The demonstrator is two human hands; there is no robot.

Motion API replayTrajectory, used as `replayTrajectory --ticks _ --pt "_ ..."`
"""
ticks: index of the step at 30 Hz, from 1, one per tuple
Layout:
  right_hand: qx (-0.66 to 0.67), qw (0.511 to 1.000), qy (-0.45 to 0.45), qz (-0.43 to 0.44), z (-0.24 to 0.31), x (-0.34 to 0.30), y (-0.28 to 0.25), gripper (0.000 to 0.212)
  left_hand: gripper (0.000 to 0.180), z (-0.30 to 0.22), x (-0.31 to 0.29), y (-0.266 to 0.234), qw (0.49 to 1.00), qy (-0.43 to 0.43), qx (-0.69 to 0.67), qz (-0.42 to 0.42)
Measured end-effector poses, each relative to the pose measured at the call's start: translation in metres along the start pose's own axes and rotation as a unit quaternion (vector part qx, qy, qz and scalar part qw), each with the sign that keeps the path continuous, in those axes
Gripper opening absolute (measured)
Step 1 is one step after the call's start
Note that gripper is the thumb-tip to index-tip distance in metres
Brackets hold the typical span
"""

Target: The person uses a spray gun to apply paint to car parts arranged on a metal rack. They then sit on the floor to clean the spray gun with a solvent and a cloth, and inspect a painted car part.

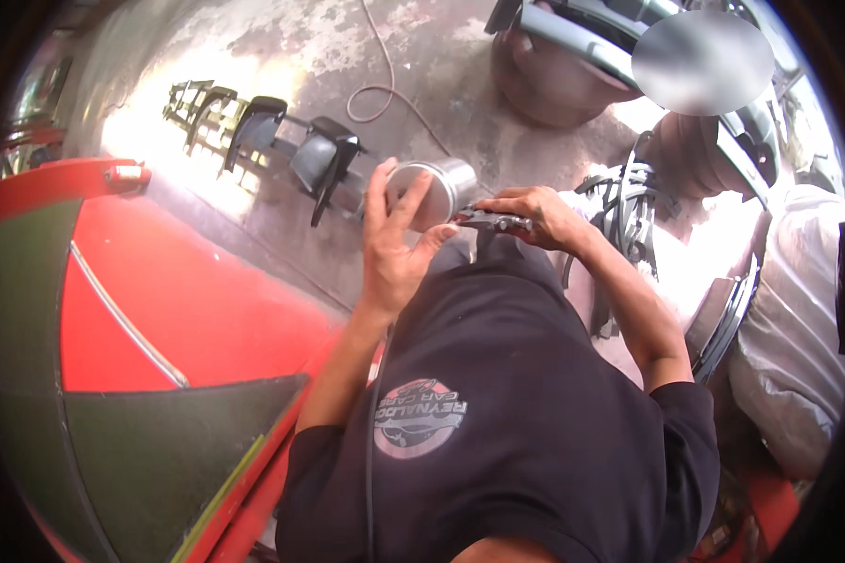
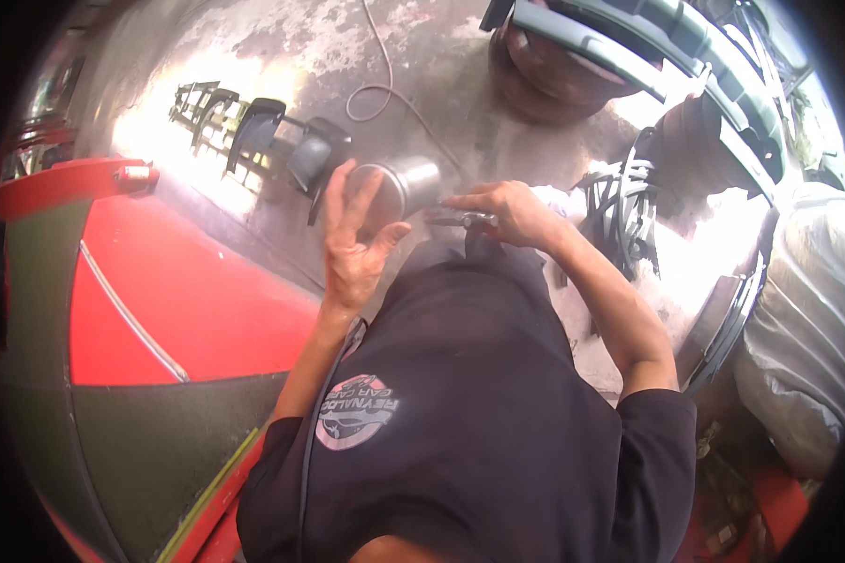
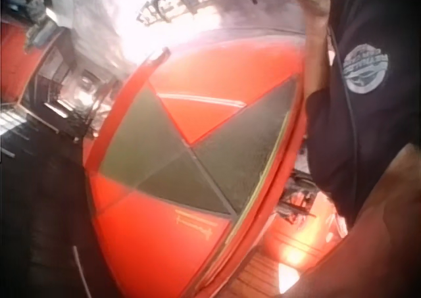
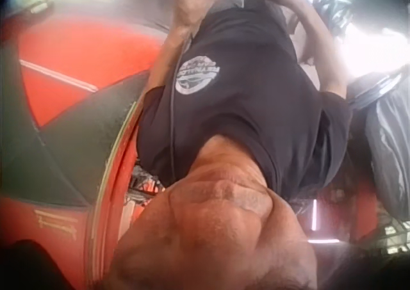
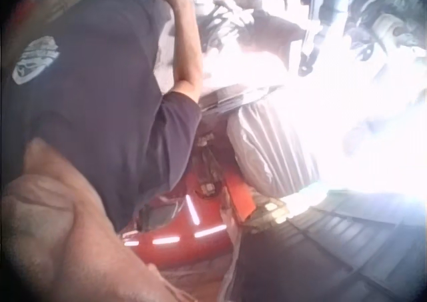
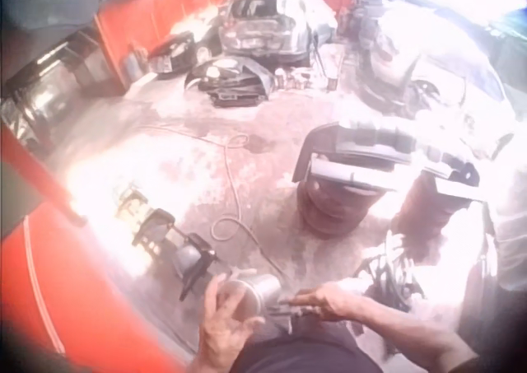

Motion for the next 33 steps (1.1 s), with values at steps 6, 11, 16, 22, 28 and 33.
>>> replayTrajectory --ticks 6,11,16,22,28,33 --pt "-0.006 0.987 -0.160 0.015 0.000 0.176 -0.033 0.059 0.082 0.046 0.091 -0.035 0.986 0.003 0.057 -0.156" --pt "0.030 0.961 -0.274 0.025 0.029 0.320 -0.031 0.052 0.069 0.055 0.173 -0.086 0.920 0.056 0.208 -0.327" --pt "0.144 0.923 -0.354 0.046 0.062 0.434 -0.051 0.046 0.068 0.043 0.270 -0.117 0.878 0.048 0.207 -0.429" --pt "0.122 0.905 -0.402 0.067 0.044 0.561 -0.120 0.049 0.067 0.053 0.376 -0.109 0.872 0.058 0.208 -0.440" --pt "0.105 0.896 -0.416 0.111 0.016 0.704 -0.152 0.050 0.062 0.157 0.406 -0.087 0.882 -0.094 0.080 -0.455" --pt "0.042 0.890 -0.435 0.130 -0.017 0.826 -0.150 0.051 0.041 0.338 0.372 -0.028 0.860 -0.359 -0.018 -0.362"
Point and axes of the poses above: each hand's wrist, its own x-axis towards the middle knuckle, its own y-axis out of the palm, z = x × y, the point moved 7 cm from there along x, towards the middle knuckle, and after that the axes turned 13 degrees about -z, right-handed, at the moved point
